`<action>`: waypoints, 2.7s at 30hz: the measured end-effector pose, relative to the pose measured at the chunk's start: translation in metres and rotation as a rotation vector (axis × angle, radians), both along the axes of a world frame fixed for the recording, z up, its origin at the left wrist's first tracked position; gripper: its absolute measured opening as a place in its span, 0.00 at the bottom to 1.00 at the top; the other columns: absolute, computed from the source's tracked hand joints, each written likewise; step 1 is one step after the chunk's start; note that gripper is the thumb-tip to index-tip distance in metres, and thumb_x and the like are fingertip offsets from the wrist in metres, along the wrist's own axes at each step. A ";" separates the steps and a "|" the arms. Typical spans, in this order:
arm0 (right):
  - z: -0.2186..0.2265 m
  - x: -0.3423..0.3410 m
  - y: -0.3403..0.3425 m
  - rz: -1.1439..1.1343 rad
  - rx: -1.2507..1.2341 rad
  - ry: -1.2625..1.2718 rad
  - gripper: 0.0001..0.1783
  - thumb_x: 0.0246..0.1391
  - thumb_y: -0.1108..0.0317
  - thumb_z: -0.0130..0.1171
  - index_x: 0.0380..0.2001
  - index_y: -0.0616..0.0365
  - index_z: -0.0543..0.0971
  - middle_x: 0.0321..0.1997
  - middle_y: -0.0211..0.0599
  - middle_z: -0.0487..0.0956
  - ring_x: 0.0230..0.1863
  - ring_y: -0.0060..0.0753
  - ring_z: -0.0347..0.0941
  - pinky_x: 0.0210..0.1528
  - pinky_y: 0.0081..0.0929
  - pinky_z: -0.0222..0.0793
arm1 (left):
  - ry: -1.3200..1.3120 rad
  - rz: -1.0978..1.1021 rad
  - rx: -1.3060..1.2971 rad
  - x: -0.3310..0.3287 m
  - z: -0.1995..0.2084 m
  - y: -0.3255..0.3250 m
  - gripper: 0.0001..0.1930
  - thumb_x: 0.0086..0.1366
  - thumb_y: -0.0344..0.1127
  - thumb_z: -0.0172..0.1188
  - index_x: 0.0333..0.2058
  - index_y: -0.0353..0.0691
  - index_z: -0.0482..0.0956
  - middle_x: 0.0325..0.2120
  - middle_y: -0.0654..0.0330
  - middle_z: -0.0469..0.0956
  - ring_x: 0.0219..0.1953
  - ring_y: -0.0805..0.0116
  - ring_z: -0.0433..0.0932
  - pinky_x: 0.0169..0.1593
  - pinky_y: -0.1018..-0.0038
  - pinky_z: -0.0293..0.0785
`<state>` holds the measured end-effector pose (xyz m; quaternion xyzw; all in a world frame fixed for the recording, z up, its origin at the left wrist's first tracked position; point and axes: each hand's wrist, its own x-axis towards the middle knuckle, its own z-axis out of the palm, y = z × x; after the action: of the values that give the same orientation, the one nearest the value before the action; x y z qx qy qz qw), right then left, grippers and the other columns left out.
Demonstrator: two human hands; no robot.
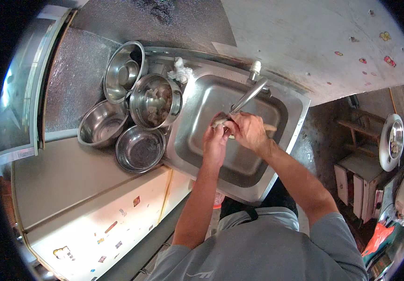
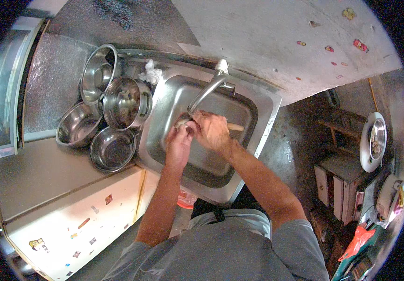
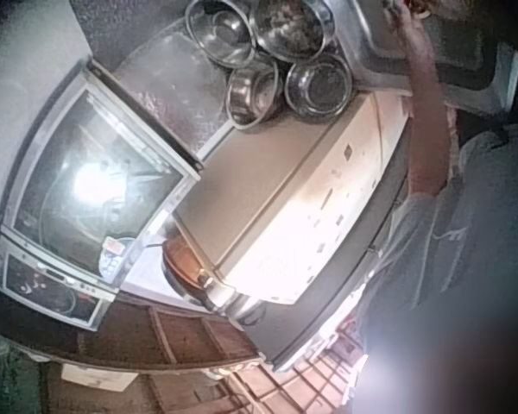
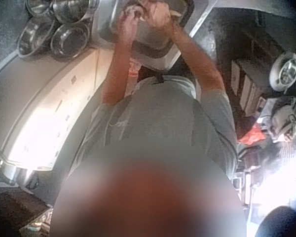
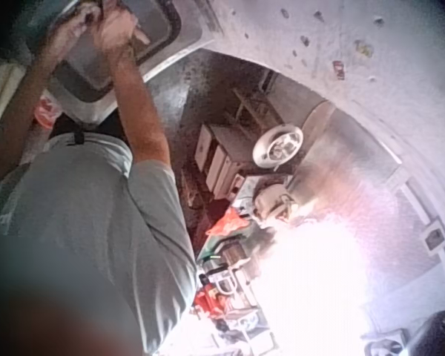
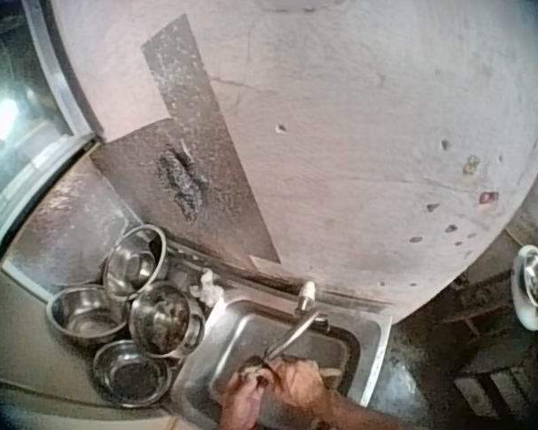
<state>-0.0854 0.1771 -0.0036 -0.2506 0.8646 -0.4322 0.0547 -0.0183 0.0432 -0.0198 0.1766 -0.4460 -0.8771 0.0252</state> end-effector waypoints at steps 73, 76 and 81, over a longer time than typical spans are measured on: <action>0.007 -0.008 0.000 -0.054 0.023 0.019 0.17 0.54 0.53 0.60 0.28 0.59 0.76 0.28 0.44 0.78 0.32 0.51 0.78 0.34 0.45 0.74 | -0.031 0.035 0.364 -0.017 0.011 0.010 0.17 0.69 0.42 0.52 0.48 0.36 0.72 0.39 0.62 0.75 0.43 0.67 0.72 0.50 0.70 0.66; 0.007 -0.008 -0.001 -0.087 0.049 0.016 0.18 0.55 0.53 0.60 0.27 0.58 0.76 0.27 0.44 0.78 0.32 0.51 0.78 0.34 0.45 0.74 | 0.005 0.013 0.362 -0.017 0.009 0.008 0.16 0.69 0.42 0.52 0.48 0.38 0.73 0.39 0.62 0.75 0.42 0.67 0.72 0.49 0.70 0.67; 0.004 -0.008 -0.004 -0.042 -0.013 0.092 0.16 0.54 0.55 0.61 0.30 0.58 0.77 0.28 0.44 0.79 0.32 0.51 0.78 0.34 0.45 0.74 | -0.010 0.082 0.349 -0.014 0.005 0.009 0.16 0.69 0.42 0.52 0.48 0.38 0.73 0.40 0.61 0.76 0.43 0.65 0.73 0.50 0.69 0.69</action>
<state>-0.0937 0.1733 0.0005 -0.2523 0.8685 -0.4266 0.0041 -0.0326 0.0527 -0.0145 0.2008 -0.2793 -0.9385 0.0277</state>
